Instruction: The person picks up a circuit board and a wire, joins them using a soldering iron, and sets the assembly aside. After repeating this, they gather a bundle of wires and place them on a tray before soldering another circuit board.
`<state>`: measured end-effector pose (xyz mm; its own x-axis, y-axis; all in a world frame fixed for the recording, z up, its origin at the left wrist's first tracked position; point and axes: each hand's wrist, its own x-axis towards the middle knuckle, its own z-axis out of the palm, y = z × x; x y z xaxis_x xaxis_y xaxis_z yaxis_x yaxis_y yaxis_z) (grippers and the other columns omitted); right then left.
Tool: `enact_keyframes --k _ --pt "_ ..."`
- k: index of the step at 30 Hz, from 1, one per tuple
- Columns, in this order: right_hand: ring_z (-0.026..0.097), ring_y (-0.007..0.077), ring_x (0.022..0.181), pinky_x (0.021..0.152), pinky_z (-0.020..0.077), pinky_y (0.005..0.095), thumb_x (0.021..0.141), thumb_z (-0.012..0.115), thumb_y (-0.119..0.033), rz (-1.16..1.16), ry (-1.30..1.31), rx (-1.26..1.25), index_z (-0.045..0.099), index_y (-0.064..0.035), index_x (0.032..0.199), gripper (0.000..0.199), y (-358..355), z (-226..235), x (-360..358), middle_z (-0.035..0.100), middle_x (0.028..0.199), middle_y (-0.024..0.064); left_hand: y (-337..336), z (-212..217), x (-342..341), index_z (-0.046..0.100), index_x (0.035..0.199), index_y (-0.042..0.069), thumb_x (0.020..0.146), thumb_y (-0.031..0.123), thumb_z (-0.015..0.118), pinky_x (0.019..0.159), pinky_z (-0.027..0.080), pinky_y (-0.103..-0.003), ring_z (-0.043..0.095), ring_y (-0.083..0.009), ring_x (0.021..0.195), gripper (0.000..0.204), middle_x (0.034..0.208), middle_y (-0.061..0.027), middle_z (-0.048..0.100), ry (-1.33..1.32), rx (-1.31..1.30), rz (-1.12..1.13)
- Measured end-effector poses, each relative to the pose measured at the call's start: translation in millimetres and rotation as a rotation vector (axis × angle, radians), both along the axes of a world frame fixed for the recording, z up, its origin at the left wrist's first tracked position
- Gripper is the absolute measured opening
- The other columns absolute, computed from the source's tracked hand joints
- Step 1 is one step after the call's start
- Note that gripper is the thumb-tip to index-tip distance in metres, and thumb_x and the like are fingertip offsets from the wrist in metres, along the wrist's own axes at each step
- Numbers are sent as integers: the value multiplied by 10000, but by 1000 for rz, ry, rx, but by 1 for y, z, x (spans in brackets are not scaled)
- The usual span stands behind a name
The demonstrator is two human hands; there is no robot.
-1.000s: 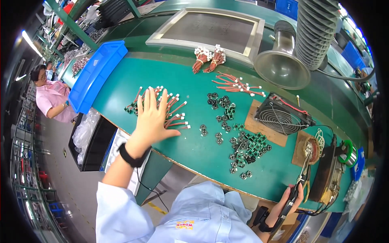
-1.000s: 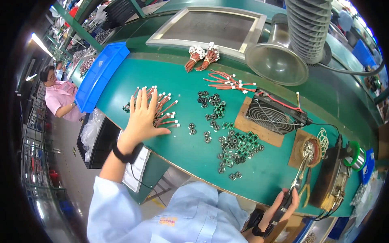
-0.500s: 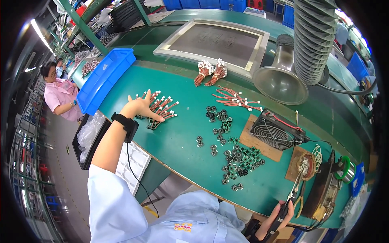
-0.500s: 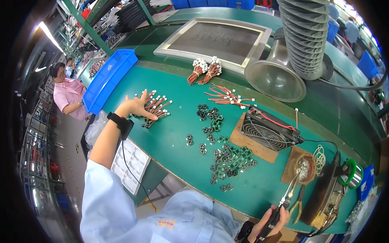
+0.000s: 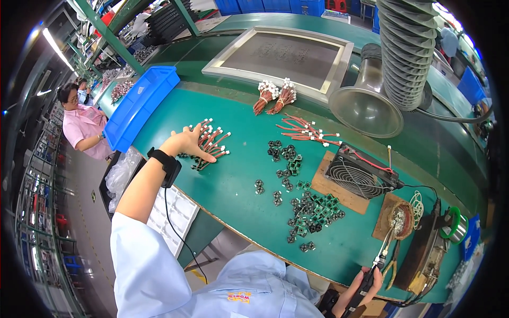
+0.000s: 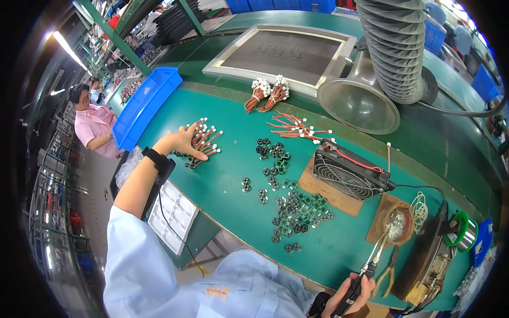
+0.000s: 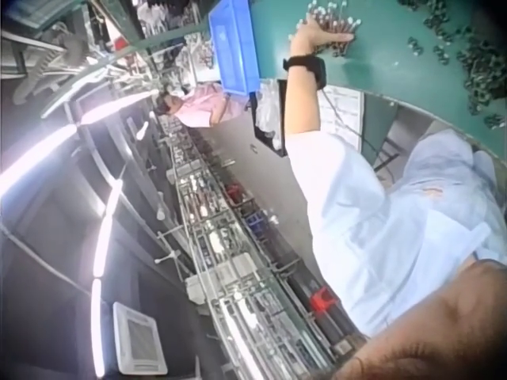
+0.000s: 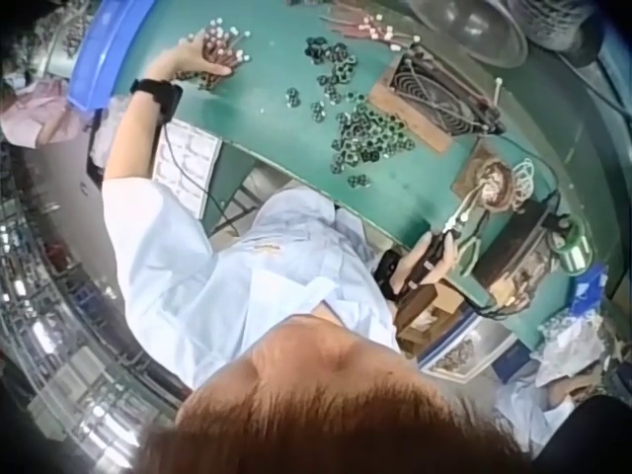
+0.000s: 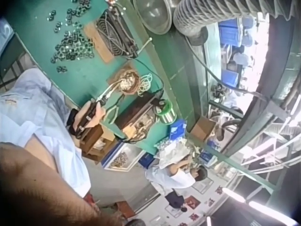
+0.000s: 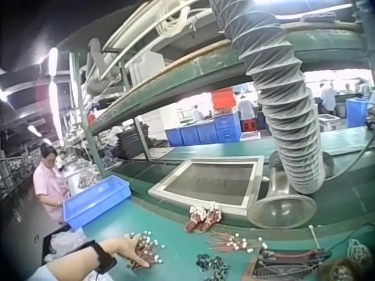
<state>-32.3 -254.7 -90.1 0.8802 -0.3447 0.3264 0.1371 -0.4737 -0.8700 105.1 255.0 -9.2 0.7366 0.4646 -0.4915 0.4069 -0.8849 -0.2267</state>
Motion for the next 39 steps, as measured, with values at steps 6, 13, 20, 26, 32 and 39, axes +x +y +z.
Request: enact_keyframes --k 6,13,20,26,32,39 --pt "561 280 933 817 464 361 826 655 -93 15 -101 -162 506 0 1152 370 -9 17 1 537 1115 189 1 -2 2 250 1326 -27 543 550 710 935 321 -484 507 -386 1076 1075 1123 -267 517 -104 -55 -59" --pt "555 291 917 803 460 357 837 617 -39 -90 -184 -218 507 12 1122 310 -12 18 10 531 1087 192 -16 -1 18 438 1070 -35 646 244 644 848 350 -410 617 -346 808 548 835 -187 640 -20 94 -346" --pt "546 346 955 820 450 367 828 611 -15 -26 -256 -260 503 16 1102 297 -10 25 17 509 1107 252 12 12 62 465 981 25 651 167 622 818 355 -414 624 -320 713 392 724 -135 640 -240 93 -508" --pt "542 367 993 846 443 408 828 610 -19 -174 -305 -431 489 -2 1137 332 -4 20 22 492 1133 276 -12 70 173 464 940 54 647 145 622 846 357 -421 620 -318 690 345 750 -129 642 -501 303 -742" --pt "523 351 799 822 375 473 720 692 2 -235 -209 -540 556 -26 1042 351 -3 17 20 594 930 188 -63 30 282 411 1206 36 686 318 700 977 308 -433 620 -299 887 658 887 -179 639 -1010 621 -1005" --pt "515 367 784 782 395 459 724 675 23 -292 -157 -610 568 -8 969 269 1 23 26 577 832 187 -66 6 301 517 1206 62 645 443 744 961 370 -401 590 -292 1009 715 1007 -167 636 -582 281 -616"
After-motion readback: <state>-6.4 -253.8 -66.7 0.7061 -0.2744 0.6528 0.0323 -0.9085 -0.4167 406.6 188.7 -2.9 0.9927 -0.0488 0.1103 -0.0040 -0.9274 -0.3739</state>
